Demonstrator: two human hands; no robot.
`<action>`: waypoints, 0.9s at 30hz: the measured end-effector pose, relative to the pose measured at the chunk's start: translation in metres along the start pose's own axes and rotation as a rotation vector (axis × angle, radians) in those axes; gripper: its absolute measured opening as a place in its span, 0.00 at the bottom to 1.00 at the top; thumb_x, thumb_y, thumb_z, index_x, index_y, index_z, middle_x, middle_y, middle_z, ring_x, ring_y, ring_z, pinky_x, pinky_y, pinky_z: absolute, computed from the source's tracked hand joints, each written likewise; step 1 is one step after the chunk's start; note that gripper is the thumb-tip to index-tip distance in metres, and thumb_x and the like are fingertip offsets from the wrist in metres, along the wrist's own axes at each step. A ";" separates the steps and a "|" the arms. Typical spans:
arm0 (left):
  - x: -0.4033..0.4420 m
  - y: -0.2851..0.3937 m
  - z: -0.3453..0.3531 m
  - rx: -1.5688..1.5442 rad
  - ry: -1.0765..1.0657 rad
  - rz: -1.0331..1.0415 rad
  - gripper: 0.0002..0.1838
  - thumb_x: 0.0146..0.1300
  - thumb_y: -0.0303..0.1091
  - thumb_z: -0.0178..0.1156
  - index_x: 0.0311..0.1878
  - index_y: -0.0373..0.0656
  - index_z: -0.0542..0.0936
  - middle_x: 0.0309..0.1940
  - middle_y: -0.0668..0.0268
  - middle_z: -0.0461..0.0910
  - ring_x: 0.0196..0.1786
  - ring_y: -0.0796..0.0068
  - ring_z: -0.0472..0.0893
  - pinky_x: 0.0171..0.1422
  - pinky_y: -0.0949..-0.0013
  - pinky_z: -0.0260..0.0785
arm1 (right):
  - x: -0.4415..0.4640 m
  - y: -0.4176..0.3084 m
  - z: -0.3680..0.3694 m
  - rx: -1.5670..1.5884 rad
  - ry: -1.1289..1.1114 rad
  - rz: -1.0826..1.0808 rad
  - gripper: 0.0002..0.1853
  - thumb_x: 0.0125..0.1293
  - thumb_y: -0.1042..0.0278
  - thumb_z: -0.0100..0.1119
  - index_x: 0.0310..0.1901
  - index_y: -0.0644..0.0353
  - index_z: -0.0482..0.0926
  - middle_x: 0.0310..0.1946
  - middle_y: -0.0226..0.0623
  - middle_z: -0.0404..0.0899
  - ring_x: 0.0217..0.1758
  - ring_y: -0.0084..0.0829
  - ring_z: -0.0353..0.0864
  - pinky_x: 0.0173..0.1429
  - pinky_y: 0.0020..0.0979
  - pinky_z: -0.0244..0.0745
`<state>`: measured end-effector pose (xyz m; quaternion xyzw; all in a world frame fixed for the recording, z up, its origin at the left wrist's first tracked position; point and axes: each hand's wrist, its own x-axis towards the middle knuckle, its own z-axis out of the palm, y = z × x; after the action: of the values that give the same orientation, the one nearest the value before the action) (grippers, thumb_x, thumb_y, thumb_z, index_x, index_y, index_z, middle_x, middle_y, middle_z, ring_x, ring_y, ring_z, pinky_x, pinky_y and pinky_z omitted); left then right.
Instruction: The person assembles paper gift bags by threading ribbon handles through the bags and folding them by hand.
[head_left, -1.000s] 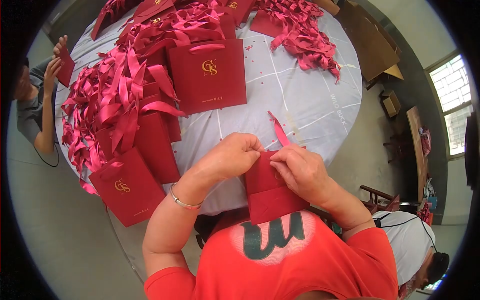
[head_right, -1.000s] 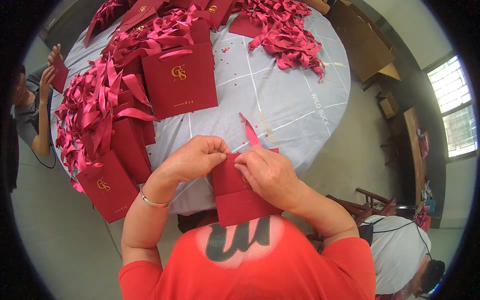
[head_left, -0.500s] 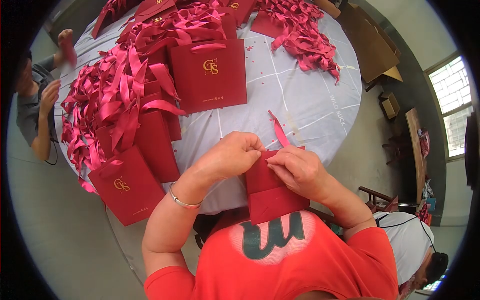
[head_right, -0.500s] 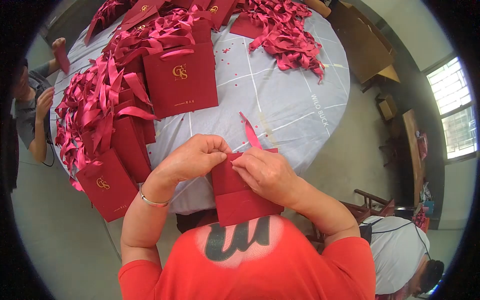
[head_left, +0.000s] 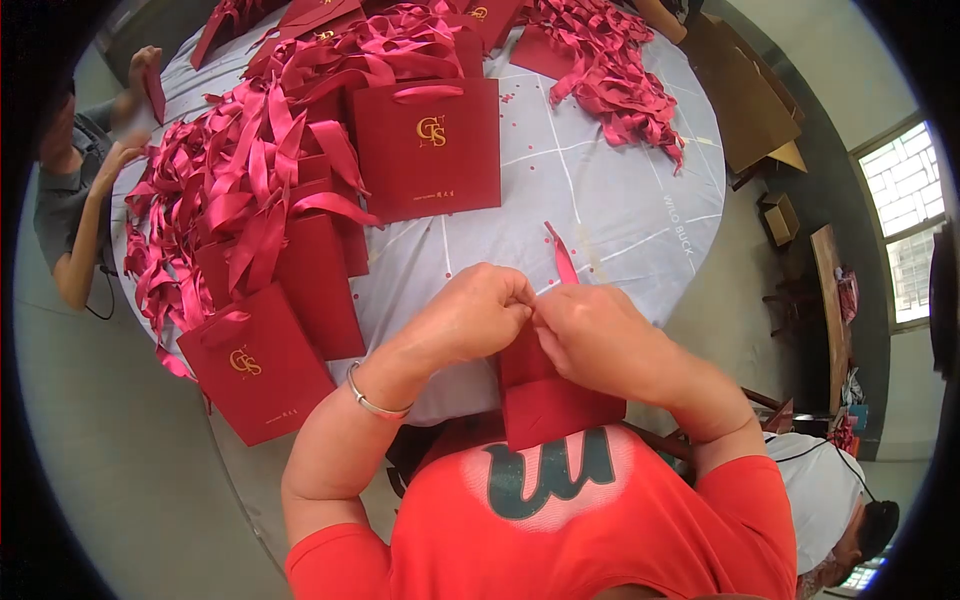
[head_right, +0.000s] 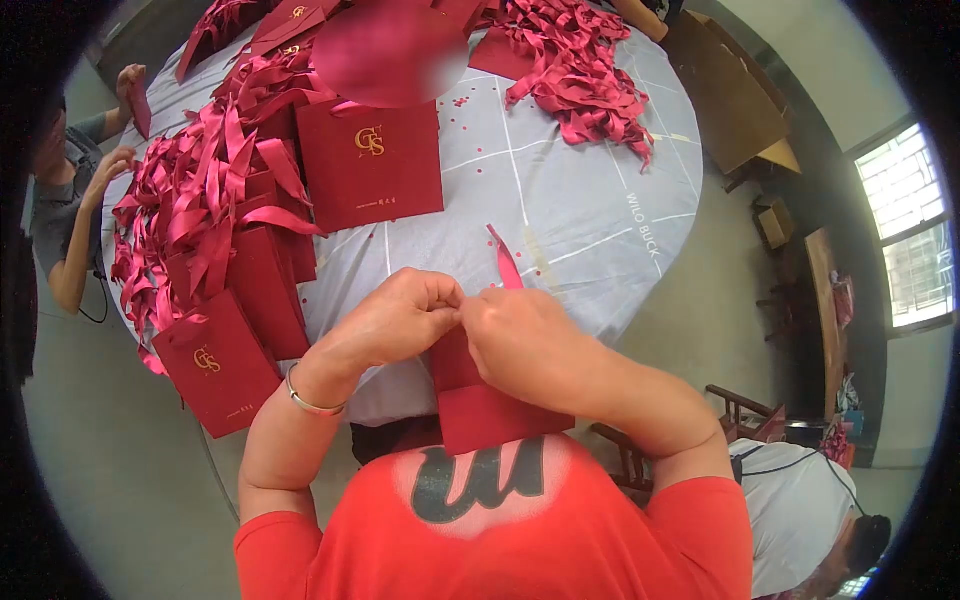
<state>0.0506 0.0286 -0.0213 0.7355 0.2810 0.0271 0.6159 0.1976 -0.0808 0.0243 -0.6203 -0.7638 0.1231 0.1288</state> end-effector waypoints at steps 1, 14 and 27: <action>0.001 -0.003 0.001 0.001 -0.002 0.001 0.06 0.67 0.24 0.57 0.39 0.34 0.83 0.29 0.71 0.82 0.32 0.84 0.75 0.35 0.75 0.68 | 0.005 0.001 -0.002 -0.030 -0.089 0.025 0.04 0.59 0.76 0.61 0.35 0.66 0.80 0.27 0.48 0.80 0.33 0.51 0.82 0.36 0.43 0.78; -0.013 0.023 -0.005 -0.017 -0.080 -0.061 0.10 0.63 0.26 0.55 0.43 0.31 0.82 0.27 0.60 0.82 0.26 0.75 0.79 0.29 0.69 0.70 | 0.005 0.032 -0.012 0.452 0.024 0.091 0.14 0.57 0.62 0.73 0.30 0.65 0.82 0.31 0.43 0.84 0.32 0.33 0.84 0.37 0.34 0.77; -0.018 0.027 0.009 -0.016 -0.013 -0.104 0.09 0.60 0.26 0.65 0.42 0.33 0.81 0.21 0.64 0.81 0.20 0.82 0.77 0.24 0.72 0.69 | 0.028 0.068 -0.025 0.816 -0.623 0.200 0.12 0.64 0.71 0.62 0.49 0.64 0.81 0.36 0.35 0.84 0.38 0.22 0.80 0.41 0.27 0.75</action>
<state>0.0496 0.0104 0.0071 0.7149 0.3147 -0.0077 0.6244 0.2630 -0.0392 0.0250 -0.5235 -0.5928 0.6012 0.1144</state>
